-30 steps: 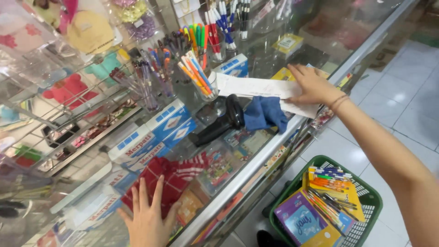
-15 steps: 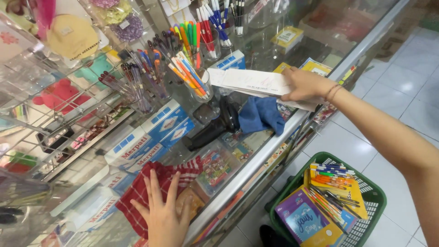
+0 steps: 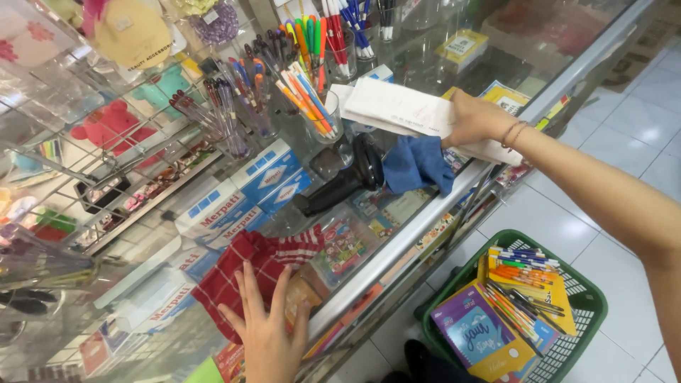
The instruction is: Organize pens and clean the display counter in a stationery section.
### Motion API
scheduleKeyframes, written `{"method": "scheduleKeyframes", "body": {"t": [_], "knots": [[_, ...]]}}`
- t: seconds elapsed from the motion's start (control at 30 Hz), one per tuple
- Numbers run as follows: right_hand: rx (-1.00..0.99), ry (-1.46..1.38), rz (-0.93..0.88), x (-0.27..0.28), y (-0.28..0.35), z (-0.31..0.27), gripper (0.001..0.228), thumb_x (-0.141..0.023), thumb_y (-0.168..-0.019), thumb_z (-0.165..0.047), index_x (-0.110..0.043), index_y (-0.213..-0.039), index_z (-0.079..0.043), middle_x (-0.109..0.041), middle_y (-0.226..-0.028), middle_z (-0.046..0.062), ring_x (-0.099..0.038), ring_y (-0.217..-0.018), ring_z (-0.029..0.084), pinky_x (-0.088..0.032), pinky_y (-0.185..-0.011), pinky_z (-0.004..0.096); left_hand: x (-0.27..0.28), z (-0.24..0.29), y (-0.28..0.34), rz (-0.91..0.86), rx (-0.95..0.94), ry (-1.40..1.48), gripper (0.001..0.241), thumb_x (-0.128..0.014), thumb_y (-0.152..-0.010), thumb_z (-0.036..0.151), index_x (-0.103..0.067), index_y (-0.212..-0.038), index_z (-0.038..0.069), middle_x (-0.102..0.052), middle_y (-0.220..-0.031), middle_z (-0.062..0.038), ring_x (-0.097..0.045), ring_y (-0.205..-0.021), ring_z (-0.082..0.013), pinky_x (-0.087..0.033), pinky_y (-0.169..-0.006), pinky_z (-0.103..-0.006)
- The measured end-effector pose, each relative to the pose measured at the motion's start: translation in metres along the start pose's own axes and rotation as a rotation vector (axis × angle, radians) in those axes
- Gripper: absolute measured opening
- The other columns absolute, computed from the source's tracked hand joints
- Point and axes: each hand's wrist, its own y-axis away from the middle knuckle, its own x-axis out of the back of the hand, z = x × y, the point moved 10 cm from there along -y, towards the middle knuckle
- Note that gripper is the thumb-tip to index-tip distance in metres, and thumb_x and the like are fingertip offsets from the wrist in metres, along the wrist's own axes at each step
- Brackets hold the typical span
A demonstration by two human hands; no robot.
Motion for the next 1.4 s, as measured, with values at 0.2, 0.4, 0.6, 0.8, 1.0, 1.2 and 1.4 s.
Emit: {"method": "scheduleKeyframes", "body": {"t": [0.2,0.4,0.6,0.8,1.0,1.2,1.4], "knots": [[-0.133,0.038,0.003,0.014,0.028,0.029,0.094,-0.084,-0.066,-0.055,-0.054,-0.125,0.012,-0.071,-0.101,0.034,-0.072,-0.091,0.044,-0.058,-0.082,0.045,0.011,0.013,0.002,0.006,-0.010,0.069,0.064,-0.076,-0.078,0.025,-0.057,-0.139,0.019,-0.018,-0.165,-0.025,-0.019,-0.152,-0.0466,-0.008,-0.109,-0.0814],[-0.341,-0.147,0.114,0.051,0.069,0.092,0.091,-0.082,-0.075,-0.054,-0.055,-0.127,0.017,-0.068,-0.105,0.035,-0.071,-0.086,0.043,-0.061,-0.074,0.047,0.018,0.023,0.001,0.013,-0.026,0.104,0.062,-0.077,-0.079,0.023,-0.059,-0.138,0.017,-0.020,-0.165,-0.024,-0.020,-0.153,-0.0444,-0.009,-0.113,-0.0779],[-0.081,-1.227,0.357,0.069,0.154,-0.021,0.051,-0.072,-0.090,-0.033,-0.052,-0.126,-0.004,-0.056,-0.092,0.007,-0.057,-0.081,0.020,-0.047,-0.064,0.037,0.016,0.073,-0.002,0.008,-0.103,0.373,0.065,-0.080,-0.083,0.027,-0.057,-0.142,0.013,-0.032,-0.165,-0.021,-0.036,-0.151,-0.0412,-0.017,-0.120,-0.0696],[0.151,-2.097,0.127,-0.005,0.205,-0.237,0.051,-0.078,-0.086,-0.029,-0.045,-0.122,-0.015,-0.047,-0.101,0.000,-0.049,-0.095,0.017,-0.045,-0.088,0.038,0.011,0.134,0.009,0.025,-0.175,0.906,0.091,-0.085,-0.079,0.022,-0.035,-0.148,-0.008,-0.038,-0.155,-0.028,-0.040,-0.140,-0.0446,-0.053,-0.097,-0.0419],[0.360,-2.025,-0.027,-0.022,0.217,-0.311,0.075,-0.074,-0.087,-0.030,-0.038,-0.149,-0.010,-0.059,-0.135,0.013,-0.057,-0.126,0.028,-0.043,-0.109,0.043,0.037,-0.020,0.056,0.301,0.293,0.728,0.019,-0.080,-0.081,0.004,-0.074,-0.099,0.001,-0.081,-0.084,-0.011,-0.077,-0.077,-0.0140,-0.058,-0.071,-0.0282],[0.222,-1.985,0.335,-0.002,0.177,-0.228,0.081,-0.064,-0.095,-0.004,-0.022,-0.164,-0.012,-0.059,-0.138,0.014,-0.059,-0.124,0.022,-0.048,-0.107,0.041,0.085,-0.159,0.100,0.086,0.550,0.803,0.023,-0.080,-0.080,0.001,-0.074,-0.102,-0.001,-0.078,-0.087,-0.010,-0.070,-0.077,-0.0124,-0.054,-0.067,-0.0278],[0.303,-1.395,0.148,-0.008,0.148,-0.245,0.070,-0.070,-0.088,0.011,-0.047,-0.152,-0.005,-0.069,-0.116,0.009,-0.067,-0.108,0.016,-0.054,-0.094,0.031,0.098,-0.196,0.130,0.189,0.720,0.769,0.027,-0.080,-0.082,-0.006,-0.072,-0.108,-0.005,-0.075,-0.090,-0.010,-0.061,-0.076,-0.0159,-0.046,-0.067,-0.0306]]}}
